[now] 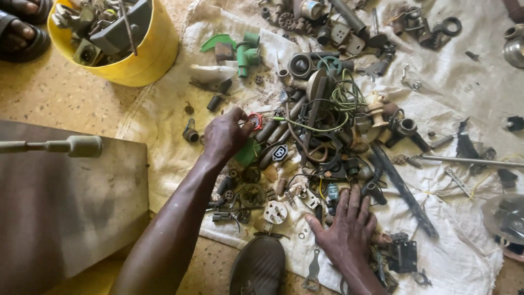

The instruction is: The person sorts through a large pile of mixed metal scraps and mechanical parts spread on a white cloth on the floor. They pick up various items, including wires, pipes, and small components, inspect them, and place selected pieces into a yellow bucket.

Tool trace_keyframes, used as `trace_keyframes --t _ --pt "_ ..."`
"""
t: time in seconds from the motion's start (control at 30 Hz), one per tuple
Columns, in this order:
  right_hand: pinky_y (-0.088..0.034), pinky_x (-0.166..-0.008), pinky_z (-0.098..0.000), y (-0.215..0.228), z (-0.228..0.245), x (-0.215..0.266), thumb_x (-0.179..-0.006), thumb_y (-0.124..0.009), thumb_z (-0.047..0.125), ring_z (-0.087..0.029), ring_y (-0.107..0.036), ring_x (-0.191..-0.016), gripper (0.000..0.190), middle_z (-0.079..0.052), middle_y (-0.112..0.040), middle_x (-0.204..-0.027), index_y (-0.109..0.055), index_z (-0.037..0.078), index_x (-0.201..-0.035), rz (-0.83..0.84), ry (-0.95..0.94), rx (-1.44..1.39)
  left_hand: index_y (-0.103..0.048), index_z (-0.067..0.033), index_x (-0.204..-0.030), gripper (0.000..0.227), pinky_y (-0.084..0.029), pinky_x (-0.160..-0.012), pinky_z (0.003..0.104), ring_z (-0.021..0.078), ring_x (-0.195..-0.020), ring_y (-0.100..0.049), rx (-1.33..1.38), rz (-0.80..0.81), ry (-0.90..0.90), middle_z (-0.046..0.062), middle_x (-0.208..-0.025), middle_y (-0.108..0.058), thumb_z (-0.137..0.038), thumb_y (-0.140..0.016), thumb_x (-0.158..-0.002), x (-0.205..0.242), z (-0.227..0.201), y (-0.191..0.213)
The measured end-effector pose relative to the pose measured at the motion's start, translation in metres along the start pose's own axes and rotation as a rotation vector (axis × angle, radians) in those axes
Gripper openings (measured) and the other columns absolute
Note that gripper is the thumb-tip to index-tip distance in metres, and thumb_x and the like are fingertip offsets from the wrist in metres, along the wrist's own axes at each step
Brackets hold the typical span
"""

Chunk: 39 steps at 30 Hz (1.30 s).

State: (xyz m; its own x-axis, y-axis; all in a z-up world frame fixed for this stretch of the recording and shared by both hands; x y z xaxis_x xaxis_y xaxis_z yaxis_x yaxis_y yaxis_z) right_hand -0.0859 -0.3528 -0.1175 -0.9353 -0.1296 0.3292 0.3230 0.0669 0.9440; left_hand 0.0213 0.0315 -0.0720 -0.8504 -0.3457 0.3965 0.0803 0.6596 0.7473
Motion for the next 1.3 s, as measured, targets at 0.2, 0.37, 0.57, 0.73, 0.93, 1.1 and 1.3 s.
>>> trace_keyframes --t 0.2,0.37,0.57,0.73,0.93,1.1,1.3 --pt "-0.014 -0.123 -0.0685 -0.001 -0.001 -0.001 -0.077 -0.040 0.100 -0.043 -0.004 -0.163 0.132 -0.014 0.007 -0.182 -0.006 0.014 -0.171 -0.053 0.008 0.030 -0.063 -0.0167 -0.096 0.033 -0.050 -0.048 0.028 0.0086 -0.048 -0.049 -0.569 -0.092 -0.309 -0.006 -0.065 -0.057 -0.038 -0.053 -0.120 -0.020 -0.013 -0.029" --pt "-0.014 -0.123 -0.0678 0.004 0.002 -0.003 -0.077 -0.036 0.101 -0.043 -0.004 -0.163 0.131 -0.014 0.007 -0.182 -0.007 0.014 -0.171 -0.073 0.008 0.049 -0.058 -0.0182 -0.080 0.054 -0.043 -0.041 0.026 0.0069 -0.046 -0.040 -0.578 -0.167 -0.377 -0.007 -0.061 -0.049 -0.052 -0.047 -0.121 -0.018 -0.007 -0.033" --pt "-0.017 -0.122 -0.0678 0.013 0.003 0.002 -0.081 -0.040 0.097 -0.044 -0.007 -0.163 0.128 -0.016 -0.001 -0.182 -0.013 0.011 -0.171 -0.091 0.019 0.009 -0.053 -0.0192 -0.100 0.012 -0.047 -0.064 0.032 0.0155 -0.073 -0.051 0.135 -0.061 -0.135 0.000 -0.085 -0.058 -0.029 -0.055 -0.108 -0.021 0.028 -0.019" --pt "-0.009 -0.124 -0.0677 0.004 0.002 -0.001 -0.080 -0.037 0.100 -0.043 0.000 -0.163 0.129 -0.014 0.009 -0.181 -0.006 0.013 -0.170 0.002 -0.003 0.010 -0.057 -0.0168 -0.101 0.009 -0.058 -0.075 0.034 0.0171 -0.085 -0.058 0.580 -0.229 -0.066 0.003 -0.099 -0.062 -0.023 -0.051 -0.101 -0.020 0.042 0.009" --pt "-0.033 -0.116 -0.0643 0.027 0.015 0.003 -0.079 -0.051 0.093 -0.046 -0.029 -0.159 0.124 -0.018 -0.025 -0.179 -0.035 0.006 -0.166 -0.204 0.033 0.045 -0.052 -0.0230 -0.126 0.031 -0.040 -0.045 0.043 0.0201 -0.052 -0.053 0.169 -0.725 -0.033 -0.001 -0.066 -0.053 -0.019 -0.062 -0.097 0.003 0.041 0.070" --pt "-0.014 -0.123 -0.0661 0.018 0.005 0.002 -0.080 -0.044 0.096 -0.045 -0.007 -0.163 0.128 -0.016 -0.002 -0.181 -0.015 0.009 -0.169 0.020 -0.018 -0.012 -0.073 -0.0299 -0.128 0.030 -0.041 -0.048 0.029 0.0121 -0.056 -0.055 -0.001 -0.193 -0.094 0.000 -0.076 -0.067 -0.047 -0.066 -0.104 0.002 0.004 0.010" --pt "-0.013 -0.124 -0.0672 0.008 0.001 -0.002 -0.080 -0.041 0.097 -0.045 -0.006 -0.162 0.128 -0.016 0.002 -0.181 -0.011 0.011 -0.170 -0.019 0.013 0.029 -0.070 -0.0233 -0.097 0.021 -0.049 -0.058 0.029 0.0098 -0.054 -0.053 -0.340 -0.052 -0.157 -0.005 -0.063 -0.060 -0.038 -0.065 -0.111 -0.018 -0.007 -0.015"
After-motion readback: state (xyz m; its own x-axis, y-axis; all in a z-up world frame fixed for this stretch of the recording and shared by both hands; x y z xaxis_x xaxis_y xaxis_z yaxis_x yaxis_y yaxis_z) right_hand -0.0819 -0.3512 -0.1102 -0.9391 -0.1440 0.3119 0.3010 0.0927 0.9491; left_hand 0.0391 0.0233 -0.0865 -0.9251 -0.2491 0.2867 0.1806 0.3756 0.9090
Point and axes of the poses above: each hand's wrist, its own x-axis away from the middle knuckle, its own y-axis out of the back of the hand, z = x × y, the point moved 9 cm from there along -x, towards the middle knuckle
